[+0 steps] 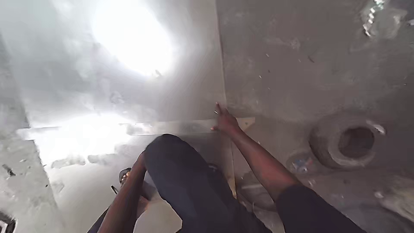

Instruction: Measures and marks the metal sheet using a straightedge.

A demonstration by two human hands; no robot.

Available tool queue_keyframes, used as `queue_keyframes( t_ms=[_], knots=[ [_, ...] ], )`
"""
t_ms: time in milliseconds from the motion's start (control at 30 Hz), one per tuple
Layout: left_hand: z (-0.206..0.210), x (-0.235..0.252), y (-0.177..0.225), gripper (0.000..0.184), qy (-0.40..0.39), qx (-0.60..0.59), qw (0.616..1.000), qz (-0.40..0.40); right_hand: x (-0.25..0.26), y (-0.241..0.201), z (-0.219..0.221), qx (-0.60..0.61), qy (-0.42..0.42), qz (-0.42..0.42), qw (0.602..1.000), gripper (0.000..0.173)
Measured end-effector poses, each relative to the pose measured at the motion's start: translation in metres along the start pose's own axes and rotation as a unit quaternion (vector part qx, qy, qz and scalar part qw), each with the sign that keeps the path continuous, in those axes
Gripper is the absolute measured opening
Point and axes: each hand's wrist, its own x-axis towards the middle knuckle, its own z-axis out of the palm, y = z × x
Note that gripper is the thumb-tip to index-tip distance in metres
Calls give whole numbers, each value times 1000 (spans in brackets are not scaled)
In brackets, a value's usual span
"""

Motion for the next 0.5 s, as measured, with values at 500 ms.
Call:
queue_keyframes(
  t_ms=[500],
  knots=[
    [-186,-28,-74,47,74,312,947,-12,4,12,1,60,21,-70,996,111]
  ],
)
